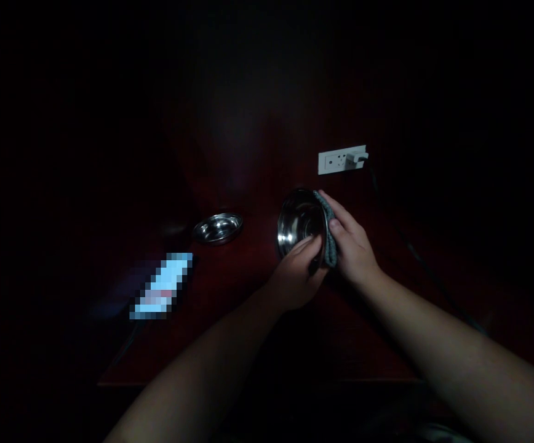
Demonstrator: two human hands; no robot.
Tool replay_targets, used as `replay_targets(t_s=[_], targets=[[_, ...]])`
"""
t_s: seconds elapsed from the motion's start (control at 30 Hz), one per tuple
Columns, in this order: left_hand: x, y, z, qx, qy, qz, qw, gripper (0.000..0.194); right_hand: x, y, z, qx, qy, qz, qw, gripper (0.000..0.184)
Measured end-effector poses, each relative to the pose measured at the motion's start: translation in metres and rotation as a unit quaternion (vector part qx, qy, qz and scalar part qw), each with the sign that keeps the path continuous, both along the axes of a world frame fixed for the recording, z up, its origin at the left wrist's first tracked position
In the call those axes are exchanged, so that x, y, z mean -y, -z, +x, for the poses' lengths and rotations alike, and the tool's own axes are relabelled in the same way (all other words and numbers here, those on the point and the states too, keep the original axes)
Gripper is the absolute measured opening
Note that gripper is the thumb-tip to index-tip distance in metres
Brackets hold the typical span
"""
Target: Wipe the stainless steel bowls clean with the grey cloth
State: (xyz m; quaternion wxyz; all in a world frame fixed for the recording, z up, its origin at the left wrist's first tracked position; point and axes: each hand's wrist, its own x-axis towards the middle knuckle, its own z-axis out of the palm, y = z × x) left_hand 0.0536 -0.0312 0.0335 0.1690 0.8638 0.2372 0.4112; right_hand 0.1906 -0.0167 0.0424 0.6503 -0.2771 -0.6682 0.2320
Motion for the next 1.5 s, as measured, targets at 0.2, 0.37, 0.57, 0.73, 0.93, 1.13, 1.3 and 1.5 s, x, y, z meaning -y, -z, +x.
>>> replay_targets(t_s=[0.2,0.37,0.57,0.73,0.93,1.13,1.3,1.5], targets=[[0.0,0.002,-0.001,-0.004,0.006,0.008,1.0,0.039,-0.004,0.0,0.001,-0.015,-0.01,-0.024,1.0,0.045],[0.001,0.002,-0.002,-0.006,0.005,0.009,1.0,0.038,-0.005,0.001,0.0,-0.007,0.013,-0.02,1.0,0.042],[0.0,0.003,-0.002,-0.015,0.001,0.022,1.0,0.035,-0.001,-0.001,-0.001,-0.003,0.027,-0.008,1.0,0.043],[0.0,0.001,-0.002,-0.01,0.0,0.033,0.999,0.035,0.003,-0.003,-0.001,0.014,0.027,0.022,0.999,0.046],[0.0,0.001,-0.001,-0.017,-0.012,0.045,0.999,0.035,-0.001,-0.002,0.001,0.027,0.016,0.019,0.999,0.044],[0.0,0.002,0.0,-0.016,-0.018,0.058,0.998,0.035,-0.007,0.003,0.002,0.012,0.007,-0.006,1.0,0.044],[-0.002,0.004,0.001,-0.03,-0.043,0.095,0.994,0.045,-0.008,0.004,0.001,0.0,0.018,-0.022,1.0,0.044],[-0.006,0.012,0.0,-0.034,-0.063,0.07,0.995,0.057,-0.003,0.004,-0.001,-0.019,-0.025,-0.026,0.999,0.045]])
